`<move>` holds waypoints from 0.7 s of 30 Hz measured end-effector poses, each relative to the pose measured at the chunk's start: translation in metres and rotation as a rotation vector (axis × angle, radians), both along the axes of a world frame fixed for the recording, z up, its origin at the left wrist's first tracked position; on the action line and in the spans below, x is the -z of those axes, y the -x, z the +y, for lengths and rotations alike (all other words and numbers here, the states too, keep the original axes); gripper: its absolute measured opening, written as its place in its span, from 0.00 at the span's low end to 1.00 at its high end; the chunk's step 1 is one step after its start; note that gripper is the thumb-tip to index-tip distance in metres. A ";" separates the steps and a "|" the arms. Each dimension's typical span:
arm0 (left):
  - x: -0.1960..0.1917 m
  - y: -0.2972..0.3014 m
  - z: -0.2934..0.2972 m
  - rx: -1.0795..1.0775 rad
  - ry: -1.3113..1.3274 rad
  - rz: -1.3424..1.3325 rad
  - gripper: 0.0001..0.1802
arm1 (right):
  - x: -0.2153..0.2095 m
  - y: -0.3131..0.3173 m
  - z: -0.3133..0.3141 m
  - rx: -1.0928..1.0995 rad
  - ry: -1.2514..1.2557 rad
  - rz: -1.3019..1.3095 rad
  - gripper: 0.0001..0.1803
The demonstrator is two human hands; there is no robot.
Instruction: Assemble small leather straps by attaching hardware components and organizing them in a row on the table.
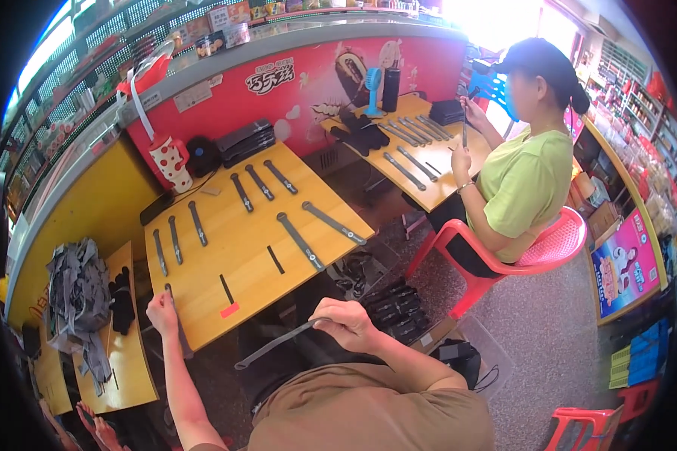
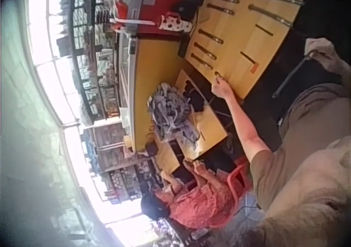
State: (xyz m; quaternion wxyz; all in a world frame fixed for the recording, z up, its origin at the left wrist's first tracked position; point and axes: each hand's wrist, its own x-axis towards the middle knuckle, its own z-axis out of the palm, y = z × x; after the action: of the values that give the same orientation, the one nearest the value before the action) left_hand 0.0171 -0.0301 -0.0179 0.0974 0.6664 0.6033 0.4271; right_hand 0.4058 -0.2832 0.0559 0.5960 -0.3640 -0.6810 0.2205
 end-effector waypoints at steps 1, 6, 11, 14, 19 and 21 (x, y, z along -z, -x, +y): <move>0.000 -0.009 -0.006 -0.104 -0.088 0.189 0.10 | 0.001 -0.003 0.000 -0.005 0.017 -0.035 0.03; -0.026 -0.019 -0.026 -0.194 -0.066 0.474 0.10 | -0.009 0.007 0.004 -0.037 0.054 -0.042 0.03; -0.111 -0.079 -0.096 0.593 0.035 0.050 0.18 | -0.006 0.031 0.020 -0.073 0.149 -0.085 0.05; -0.124 -0.118 -0.145 1.119 0.199 0.083 0.35 | -0.016 0.043 0.033 -0.101 0.116 -0.090 0.04; -0.092 -0.133 -0.165 1.051 0.538 -0.202 0.06 | -0.036 0.044 0.042 -0.166 0.172 -0.305 0.05; -0.095 -0.124 -0.161 0.987 0.733 -0.266 0.09 | -0.051 0.023 0.055 -0.296 0.552 -0.513 0.11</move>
State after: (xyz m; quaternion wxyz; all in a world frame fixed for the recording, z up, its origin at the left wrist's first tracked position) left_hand 0.1407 -0.1908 0.0774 0.5792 0.7310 0.3146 0.1765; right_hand 0.3829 -0.2283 0.1074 0.2483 -0.4515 -0.7679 0.3805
